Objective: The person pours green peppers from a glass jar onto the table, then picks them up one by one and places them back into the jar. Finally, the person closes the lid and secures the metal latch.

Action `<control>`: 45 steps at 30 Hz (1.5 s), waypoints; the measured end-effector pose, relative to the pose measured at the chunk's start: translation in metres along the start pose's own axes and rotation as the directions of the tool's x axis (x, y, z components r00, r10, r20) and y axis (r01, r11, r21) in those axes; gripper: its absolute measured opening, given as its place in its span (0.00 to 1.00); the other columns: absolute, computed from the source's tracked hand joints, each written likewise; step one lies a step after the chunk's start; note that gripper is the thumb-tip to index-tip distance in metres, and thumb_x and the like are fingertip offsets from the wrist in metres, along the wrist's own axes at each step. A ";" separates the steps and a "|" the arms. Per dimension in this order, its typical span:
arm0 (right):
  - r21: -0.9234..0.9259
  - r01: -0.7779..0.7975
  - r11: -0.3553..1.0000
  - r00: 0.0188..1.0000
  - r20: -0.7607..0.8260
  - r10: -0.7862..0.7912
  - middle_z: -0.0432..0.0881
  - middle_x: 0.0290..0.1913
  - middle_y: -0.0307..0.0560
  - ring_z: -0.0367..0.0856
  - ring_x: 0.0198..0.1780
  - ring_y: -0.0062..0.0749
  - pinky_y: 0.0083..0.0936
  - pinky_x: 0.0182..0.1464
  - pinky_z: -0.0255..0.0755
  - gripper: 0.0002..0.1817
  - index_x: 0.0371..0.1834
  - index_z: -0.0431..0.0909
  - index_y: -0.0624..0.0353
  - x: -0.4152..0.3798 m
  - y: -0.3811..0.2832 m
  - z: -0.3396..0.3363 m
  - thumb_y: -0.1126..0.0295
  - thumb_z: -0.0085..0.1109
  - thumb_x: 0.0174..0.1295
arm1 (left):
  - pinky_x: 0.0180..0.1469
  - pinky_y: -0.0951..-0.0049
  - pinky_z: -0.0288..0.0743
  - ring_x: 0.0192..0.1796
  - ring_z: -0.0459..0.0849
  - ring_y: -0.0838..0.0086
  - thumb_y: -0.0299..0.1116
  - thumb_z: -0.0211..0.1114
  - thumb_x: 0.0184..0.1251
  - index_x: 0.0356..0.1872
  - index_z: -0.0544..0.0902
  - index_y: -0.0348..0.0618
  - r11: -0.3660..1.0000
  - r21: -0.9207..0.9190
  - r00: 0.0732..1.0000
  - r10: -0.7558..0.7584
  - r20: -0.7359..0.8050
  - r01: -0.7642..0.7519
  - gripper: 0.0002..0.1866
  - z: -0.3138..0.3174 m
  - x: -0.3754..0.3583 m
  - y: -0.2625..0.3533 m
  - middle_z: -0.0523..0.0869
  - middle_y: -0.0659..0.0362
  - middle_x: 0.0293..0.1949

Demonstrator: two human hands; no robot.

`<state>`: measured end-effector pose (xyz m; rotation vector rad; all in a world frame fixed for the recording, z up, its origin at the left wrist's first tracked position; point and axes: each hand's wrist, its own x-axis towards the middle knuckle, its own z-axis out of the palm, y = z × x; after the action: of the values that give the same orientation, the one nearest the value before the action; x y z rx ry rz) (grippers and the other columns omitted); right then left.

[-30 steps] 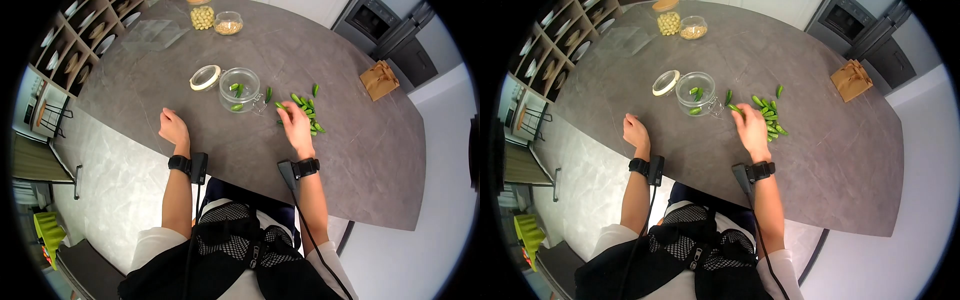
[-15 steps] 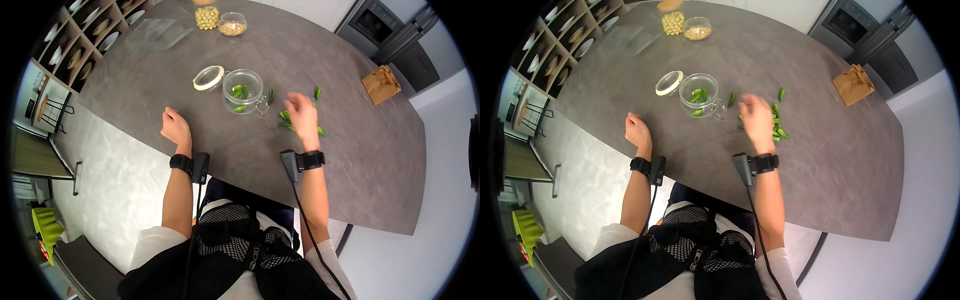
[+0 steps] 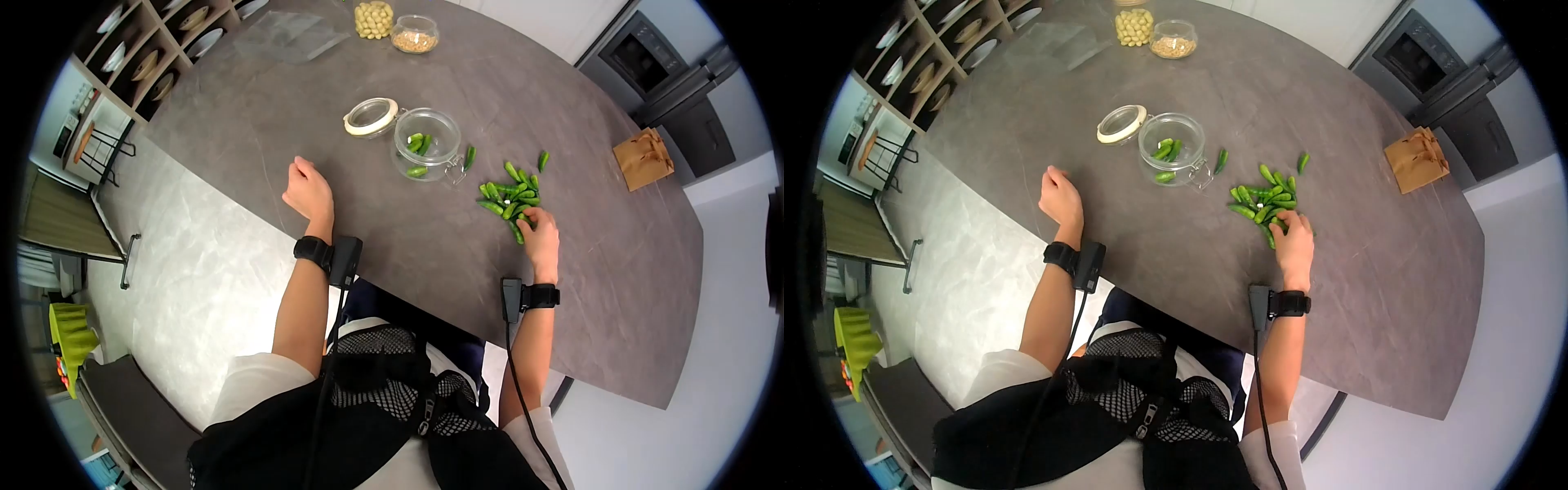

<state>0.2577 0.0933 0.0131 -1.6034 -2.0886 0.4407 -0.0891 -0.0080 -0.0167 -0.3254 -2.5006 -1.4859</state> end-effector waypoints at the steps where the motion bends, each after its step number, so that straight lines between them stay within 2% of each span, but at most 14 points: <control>1: -0.018 -0.004 1.000 1.000 0.003 0.004 0.76 0.37 0.49 0.76 0.39 0.42 0.34 0.41 0.69 0.12 0.35 0.77 0.58 0.000 -0.001 0.001 0.69 0.62 0.47 | 0.37 0.66 0.64 0.23 0.76 0.63 0.42 0.45 0.66 0.19 0.76 0.44 1.000 -0.011 1.000 -0.009 0.003 0.009 0.20 0.001 -0.001 0.001 0.79 0.59 0.17; 7: -0.019 0.013 1.000 0.969 -0.247 -0.017 0.77 0.31 0.46 0.77 0.33 0.35 0.29 0.36 0.71 0.12 0.34 0.76 0.59 0.002 -0.033 0.000 0.67 0.63 0.49 | 0.37 0.66 0.65 0.23 0.77 0.62 0.43 0.44 0.66 0.19 0.77 0.44 1.000 0.010 0.999 0.030 -0.011 -0.030 0.21 0.002 0.000 -0.001 0.80 0.59 0.18; 10: 0.428 -0.066 0.902 0.988 -0.100 0.120 0.78 0.25 0.43 0.76 0.26 0.26 0.23 0.31 0.70 0.12 0.35 0.75 0.60 0.015 -0.079 -0.007 0.66 0.62 0.52 | 0.39 0.66 0.64 0.25 0.77 0.62 0.43 0.44 0.66 0.20 0.77 0.44 0.999 0.031 1.000 0.023 0.005 -0.023 0.20 0.002 0.000 -0.001 0.81 0.58 0.19; 12: 0.621 0.103 0.777 0.993 -0.110 -0.043 0.79 0.22 0.41 0.73 0.24 0.20 0.19 0.29 0.69 0.12 0.37 0.75 0.60 0.028 -0.096 0.007 0.66 0.61 0.53 | 0.34 0.64 0.67 0.25 0.78 0.61 0.44 0.44 0.66 0.21 0.78 0.43 0.998 0.050 0.999 0.039 0.006 -0.039 0.21 0.001 0.000 -0.003 0.81 0.57 0.20; 14: 0.642 0.115 0.758 0.993 -0.061 -0.100 0.80 0.25 0.43 0.74 0.24 0.23 0.21 0.29 0.69 0.13 0.38 0.74 0.61 0.034 -0.127 0.006 0.66 0.60 0.53 | 0.35 0.64 0.67 0.26 0.79 0.60 0.44 0.44 0.66 0.21 0.78 0.43 0.998 0.059 0.999 0.031 0.018 -0.032 0.21 0.001 0.001 0.000 0.81 0.57 0.21; 16: 0.574 0.217 0.790 0.975 -0.087 -0.205 0.81 0.27 0.45 0.75 0.24 0.26 0.23 0.29 0.70 0.13 0.39 0.74 0.61 0.044 -0.143 0.012 0.66 0.59 0.54 | 0.41 0.67 0.62 0.28 0.78 0.62 0.44 0.43 0.66 0.22 0.78 0.44 0.998 0.068 0.999 -0.005 0.049 0.002 0.21 -0.001 0.000 0.002 0.82 0.58 0.21; 17: 0.548 0.199 0.812 0.974 -0.021 -0.224 0.81 0.31 0.43 0.75 0.27 0.20 0.19 0.31 0.69 0.15 0.42 0.73 0.62 0.045 -0.149 0.009 0.67 0.60 0.54 | 0.38 0.65 0.64 0.27 0.78 0.61 0.44 0.44 0.66 0.22 0.78 0.43 0.998 0.066 0.999 0.015 0.031 -0.017 0.21 0.000 0.000 0.002 0.81 0.57 0.21; 21: 0.477 0.173 0.862 0.983 -0.032 -0.179 0.80 0.33 0.44 0.76 0.28 0.21 0.20 0.31 0.70 0.17 0.46 0.71 0.60 0.039 -0.137 -0.002 0.67 0.59 0.55 | 0.31 0.62 0.69 0.25 0.79 0.59 0.44 0.45 0.65 0.22 0.78 0.43 0.997 0.059 0.999 0.049 -0.009 -0.048 0.21 0.002 0.001 -0.002 0.80 0.55 0.20; 22: 0.488 0.173 0.855 0.985 -0.064 -0.163 0.80 0.30 0.48 0.77 0.26 0.35 0.29 0.30 0.70 0.15 0.42 0.72 0.62 0.035 -0.126 -0.004 0.66 0.58 0.54 | 0.31 0.62 0.69 0.25 0.79 0.59 0.44 0.45 0.65 0.22 0.78 0.43 0.997 0.058 0.999 0.043 -0.007 -0.043 0.21 0.002 0.000 -0.003 0.80 0.55 0.20; 24: 0.294 0.211 0.932 0.977 -0.084 -0.195 0.80 0.31 0.48 0.78 0.30 0.41 0.33 0.33 0.70 0.14 0.36 0.73 0.62 0.027 -0.090 -0.006 0.63 0.59 0.52 | 0.31 0.62 0.69 0.25 0.79 0.59 0.44 0.45 0.65 0.22 0.78 0.43 0.998 0.050 0.999 0.049 -0.006 -0.049 0.21 0.002 0.001 -0.004 0.80 0.55 0.20; 27: -0.068 -0.055 0.996 0.951 0.302 0.073 0.80 0.33 0.51 0.78 0.37 0.47 0.36 0.37 0.70 0.18 0.32 0.73 0.59 0.002 -0.065 -0.028 0.56 0.61 0.48 | 0.31 0.63 0.69 0.25 0.79 0.59 0.44 0.45 0.65 0.22 0.78 0.43 0.997 0.052 0.999 0.051 0.002 -0.051 0.21 0.001 0.001 -0.001 0.80 0.55 0.20; 30: -0.203 -0.046 0.978 0.923 0.366 0.119 0.79 0.35 0.51 0.77 0.39 0.46 0.36 0.39 0.70 0.18 0.35 0.73 0.57 -0.022 -0.048 -0.024 0.56 0.62 0.47 | 0.36 0.65 0.65 0.25 0.78 0.62 0.44 0.44 0.66 0.21 0.77 0.43 0.998 0.043 0.999 0.037 0.025 -0.038 0.21 0.000 0.000 -0.001 0.81 0.58 0.20; 34: -0.134 -0.007 0.991 0.907 0.416 0.062 0.79 0.38 0.50 0.77 0.41 0.46 0.38 0.41 0.70 0.16 0.36 0.73 0.57 -0.028 -0.037 -0.012 0.60 0.61 0.48 | 0.38 0.67 0.63 0.25 0.77 0.63 0.43 0.44 0.66 0.21 0.77 0.44 0.998 0.055 0.999 0.004 0.033 -0.006 0.20 0.001 0.001 -0.002 0.81 0.59 0.20; 45: 0.229 0.357 0.906 0.927 0.035 -0.374 0.79 0.37 0.52 0.77 0.38 0.48 0.38 0.39 0.70 0.15 0.43 0.76 0.58 0.043 -0.152 -0.006 0.64 0.57 0.53 | 0.38 0.67 0.63 0.25 0.77 0.62 0.42 0.44 0.66 0.21 0.77 0.44 0.999 0.025 1.000 0.021 0.013 -0.021 0.20 0.001 -0.001 0.000 0.81 0.59 0.19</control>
<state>0.1283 0.0942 0.1041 -1.0530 -2.2454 0.5831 -0.0888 -0.0077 -0.0175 -0.3574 -2.5158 -1.4477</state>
